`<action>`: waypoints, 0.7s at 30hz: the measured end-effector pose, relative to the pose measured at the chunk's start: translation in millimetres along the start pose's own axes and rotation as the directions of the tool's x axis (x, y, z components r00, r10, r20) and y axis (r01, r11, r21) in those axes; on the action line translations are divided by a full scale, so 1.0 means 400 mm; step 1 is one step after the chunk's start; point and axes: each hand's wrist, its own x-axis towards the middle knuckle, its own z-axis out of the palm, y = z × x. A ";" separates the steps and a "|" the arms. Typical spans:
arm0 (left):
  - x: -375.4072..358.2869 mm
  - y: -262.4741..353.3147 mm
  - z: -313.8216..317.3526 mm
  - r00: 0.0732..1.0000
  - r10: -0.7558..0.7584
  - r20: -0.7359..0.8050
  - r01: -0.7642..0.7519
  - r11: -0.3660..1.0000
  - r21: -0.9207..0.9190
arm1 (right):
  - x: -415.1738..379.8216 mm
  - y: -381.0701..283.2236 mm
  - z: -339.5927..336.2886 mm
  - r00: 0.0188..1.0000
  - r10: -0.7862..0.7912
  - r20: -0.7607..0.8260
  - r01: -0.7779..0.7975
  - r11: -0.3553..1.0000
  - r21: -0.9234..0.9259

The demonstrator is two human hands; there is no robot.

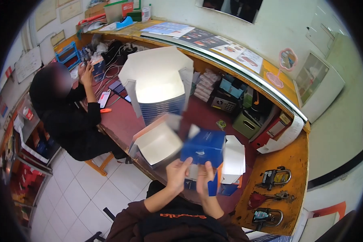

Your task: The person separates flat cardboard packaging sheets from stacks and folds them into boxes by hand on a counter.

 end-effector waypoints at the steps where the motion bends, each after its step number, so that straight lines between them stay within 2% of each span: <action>1: -0.009 0.009 0.018 1.000 -0.013 -0.029 0.012 1.000 -0.028 | -0.003 0.010 -0.001 0.998 0.058 -0.027 -0.056 0.997 0.059; 2: -0.013 0.026 0.029 0.998 -0.023 -0.060 0.020 0.998 -0.057 | -0.006 0.022 -0.002 0.991 0.121 -0.049 -0.114 0.986 0.121; 4: -0.005 0.036 -0.008 0.988 -0.140 0.073 0.109 0.939 0.326 | 0.034 0.034 -0.096 0.985 0.169 -0.047 -0.169 0.986 -0.011; 5: -0.009 0.086 -0.020 0.894 -0.239 0.379 0.003 0.850 0.527 | 0.037 0.012 -0.065 0.946 0.237 -0.223 -0.250 0.967 -0.036; 6: -0.017 0.141 -0.030 0.785 -0.438 0.439 -0.084 0.626 0.775 | 0.033 -0.014 -0.032 0.979 0.161 -0.126 -0.177 0.975 -0.134; 7: -0.028 0.141 -0.051 0.870 -0.241 0.431 -0.303 0.430 0.851 | 0.029 -0.019 -0.024 0.987 0.131 -0.094 -0.152 0.947 -0.282; 8: -0.037 0.139 -0.065 0.885 -0.044 0.464 -0.452 0.161 0.877 | 0.025 -0.026 -0.030 0.994 0.092 -0.059 -0.108 0.900 -0.423; 9: -0.040 0.136 -0.068 0.891 -0.038 0.453 -0.441 0.168 0.882 | 0.031 -0.010 -0.082 0.996 0.082 0.020 -0.053 0.793 -0.607; 11: -0.034 0.137 -0.061 0.788 0.365 0.495 -0.584 0.192 0.789 | 0.012 -0.023 -0.036 0.973 0.225 -0.047 -0.166 0.549 -0.819; 12: -0.015 0.144 -0.064 0.947 -0.135 0.293 -0.256 0.235 0.938 | 0.008 -0.020 -0.032 0.946 0.290 0.145 0.010 0.422 -0.907; 13: 0.022 0.063 -0.124 0.915 -0.015 0.403 -0.323 0.571 0.755 | 0.005 -0.016 -0.026 0.870 0.378 0.317 0.209 0.299 -0.931; 14: 0.056 -0.011 -0.182 0.879 0.139 0.456 -0.365 0.812 0.455 | 0.004 -0.009 -0.014 0.750 0.481 0.453 0.414 0.191 -0.890; 15: 0.055 0.011 -0.181 0.937 -0.212 0.277 0.042 0.856 0.515 | -0.015 -0.027 0.043 0.762 0.420 0.494 0.561 -0.045 -0.827; 16: 0.048 0.038 -0.189 0.870 -0.471 0.147 0.396 0.844 0.362 | -0.011 -0.019 0.040 0.760 0.421 0.495 0.563 -0.046 -0.825; 18: 0.029 0.036 -0.226 0.920 -0.378 0.108 0.341 0.903 0.260 | -0.004 0.006 0.022 0.594 0.614 0.520 0.775 -0.263 -0.575; 20: 0.038 0.075 -0.307 0.900 -0.299 0.318 0.152 0.897 0.415 | 0.007 0.034 0.046 0.565 0.599 0.567 0.798 -0.223 -0.559; 21: 0.060 0.099 -0.360 0.909 -0.259 0.325 -0.058 0.696 0.716 | 0.016 0.049 0.069 0.516 0.644 0.565 0.825 -0.198 -0.529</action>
